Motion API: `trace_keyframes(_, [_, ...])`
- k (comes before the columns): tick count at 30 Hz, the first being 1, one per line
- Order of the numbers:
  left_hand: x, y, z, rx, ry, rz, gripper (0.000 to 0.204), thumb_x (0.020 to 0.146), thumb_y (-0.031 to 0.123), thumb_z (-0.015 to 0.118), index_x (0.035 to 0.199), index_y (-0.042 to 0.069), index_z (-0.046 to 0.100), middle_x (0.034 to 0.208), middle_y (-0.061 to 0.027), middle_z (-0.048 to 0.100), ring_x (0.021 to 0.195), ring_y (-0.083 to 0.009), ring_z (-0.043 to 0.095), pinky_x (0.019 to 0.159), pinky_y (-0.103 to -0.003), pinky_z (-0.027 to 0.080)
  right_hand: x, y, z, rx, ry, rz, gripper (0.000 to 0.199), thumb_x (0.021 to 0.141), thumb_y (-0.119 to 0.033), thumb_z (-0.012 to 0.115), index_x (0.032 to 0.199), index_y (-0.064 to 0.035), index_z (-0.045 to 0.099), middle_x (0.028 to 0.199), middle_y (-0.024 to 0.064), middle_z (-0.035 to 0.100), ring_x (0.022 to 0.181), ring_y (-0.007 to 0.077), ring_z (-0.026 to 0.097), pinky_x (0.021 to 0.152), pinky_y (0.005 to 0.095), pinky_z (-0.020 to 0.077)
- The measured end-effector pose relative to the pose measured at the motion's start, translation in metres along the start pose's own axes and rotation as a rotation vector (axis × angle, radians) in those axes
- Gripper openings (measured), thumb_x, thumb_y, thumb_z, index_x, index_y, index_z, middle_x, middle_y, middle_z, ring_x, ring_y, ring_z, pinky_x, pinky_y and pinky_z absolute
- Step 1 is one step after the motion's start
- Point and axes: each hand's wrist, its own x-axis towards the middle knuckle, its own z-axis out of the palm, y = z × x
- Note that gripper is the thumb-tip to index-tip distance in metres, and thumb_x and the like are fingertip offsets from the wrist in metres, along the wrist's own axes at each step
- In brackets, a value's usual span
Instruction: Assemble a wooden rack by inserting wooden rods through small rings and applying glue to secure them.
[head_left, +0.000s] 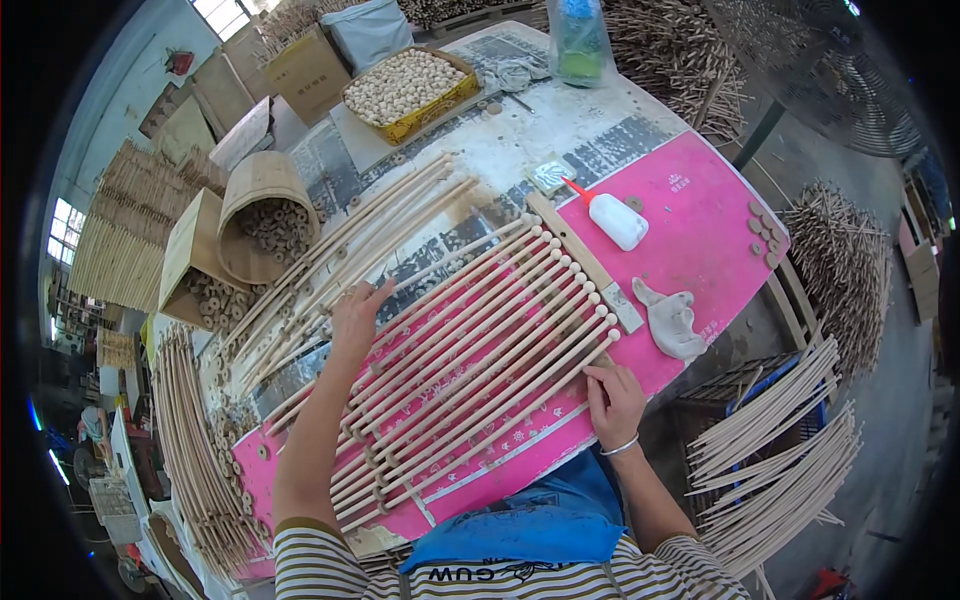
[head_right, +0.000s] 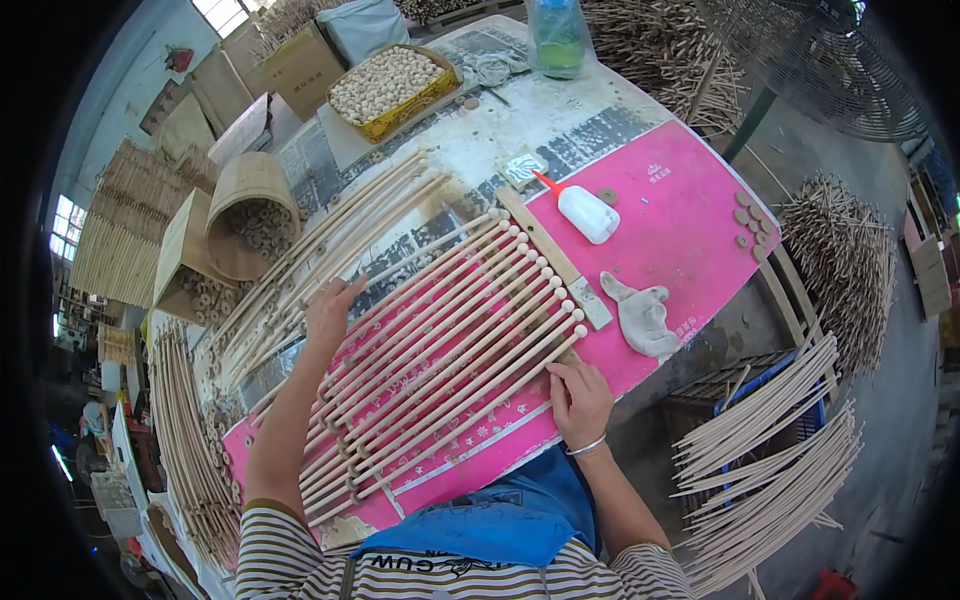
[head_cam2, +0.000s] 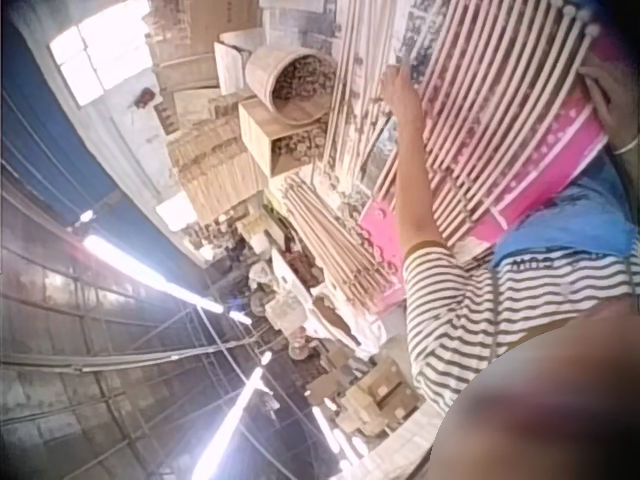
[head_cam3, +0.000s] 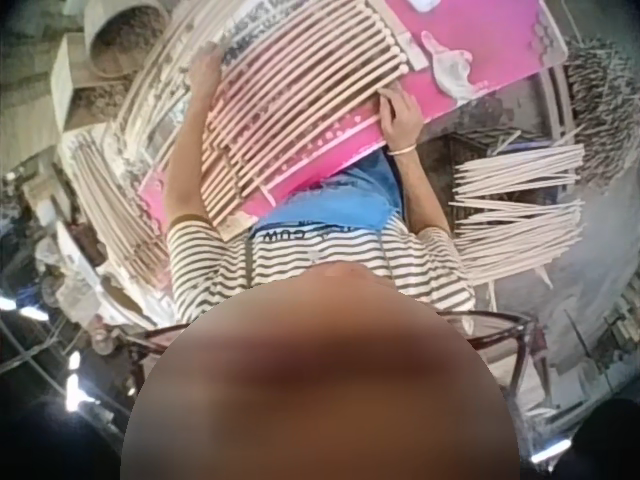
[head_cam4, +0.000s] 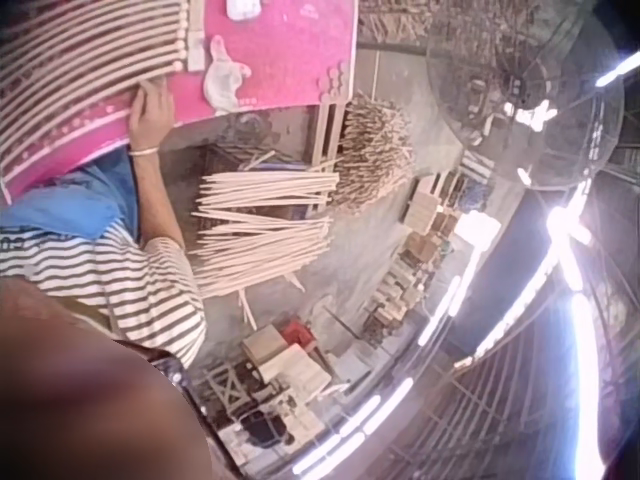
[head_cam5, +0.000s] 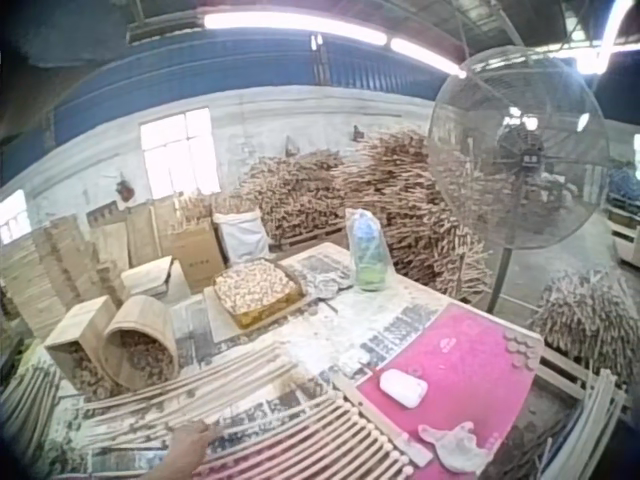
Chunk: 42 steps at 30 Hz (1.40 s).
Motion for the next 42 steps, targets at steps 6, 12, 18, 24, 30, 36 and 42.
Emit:
trace_keyframes(6, [-0.005,0.000,0.000,-0.009,-0.013,0.012,0.051,0.088,0.000,0.054,0.133,0.023,0.065,0.094,-0.0089,0.058,0.085,-0.0297,0.063,0.075,-0.043,0.050,-0.001,-0.003,0.003,-0.008,-0.010,-0.011,0.013,0.084,-0.004,0.068,0.097,-0.0047,0.071,0.087,0.0122,0.065,0.078,0.0301,0.062,0.070,0.0389,0.0504])
trace_keyframes(12, [-0.004,0.009,-0.013,-0.124,-0.113,-0.024,0.051,0.090,0.001,0.052,0.134,0.025,0.065,0.093,-0.0098,0.057,0.085,-0.0311,0.062,0.074,-0.044,0.050,0.000,-0.003,0.001,0.004,0.032,-0.046,0.013,0.084,-0.004,0.069,0.096,-0.0044,0.071,0.085,0.0125,0.065,0.078,0.0302,0.062,0.069,0.0386,0.0500])
trace_keyframes(18, [-0.012,0.013,-0.012,-0.164,-0.115,0.028,0.050,0.090,0.003,0.052,0.133,0.025,0.065,0.096,-0.0098,0.058,0.087,-0.0313,0.062,0.074,-0.043,0.051,-0.001,-0.002,0.001,-0.018,0.011,-0.032,0.013,0.084,-0.004,0.069,0.096,-0.0046,0.071,0.086,0.0125,0.065,0.077,0.0305,0.062,0.069,0.0386,0.0500])
trace_keyframes(24, [-0.013,0.011,-0.005,-0.159,-0.115,0.034,0.048,0.090,0.003,0.053,0.133,0.022,0.065,0.098,-0.0100,0.059,0.088,-0.0312,0.062,0.077,-0.044,0.051,-0.001,-0.003,0.003,-0.012,-0.010,-0.016,0.013,0.084,-0.004,0.069,0.097,-0.0050,0.071,0.087,0.0122,0.065,0.078,0.0302,0.062,0.069,0.0385,0.0501])
trace_keyframes(30, [0.003,0.014,-0.018,-0.222,-0.139,0.073,0.046,0.090,0.003,0.058,0.133,0.019,0.065,0.099,-0.0106,0.061,0.088,-0.0323,0.062,0.078,-0.044,0.050,-0.001,0.001,-0.001,-0.023,0.001,-0.022,0.013,0.084,-0.005,0.069,0.097,-0.0047,0.070,0.088,0.0120,0.065,0.078,0.0300,0.062,0.069,0.0384,0.0503])
trace_keyframes(36, [0.005,-0.035,0.004,-0.002,0.097,-0.107,0.052,0.085,0.001,0.065,0.133,0.018,0.062,0.113,-0.0083,0.061,0.101,-0.0297,0.061,0.084,-0.043,0.049,-0.001,-0.003,0.003,-0.016,-0.001,-0.020,0.012,0.085,-0.004,0.068,0.096,-0.0043,0.070,0.088,0.0117,0.066,0.078,0.0292,0.063,0.069,0.0381,0.0504])
trace_keyframes(42, [0.006,-0.038,0.016,0.105,0.051,-0.167,0.052,0.084,-0.002,0.060,0.131,0.020,0.064,0.107,-0.0069,0.059,0.099,-0.0283,0.060,0.083,-0.043,0.048,-0.002,-0.002,-0.001,-0.034,0.003,-0.013,0.013,0.084,-0.005,0.068,0.097,-0.0047,0.070,0.086,0.0115,0.066,0.078,0.0294,0.062,0.069,0.0383,0.0500])
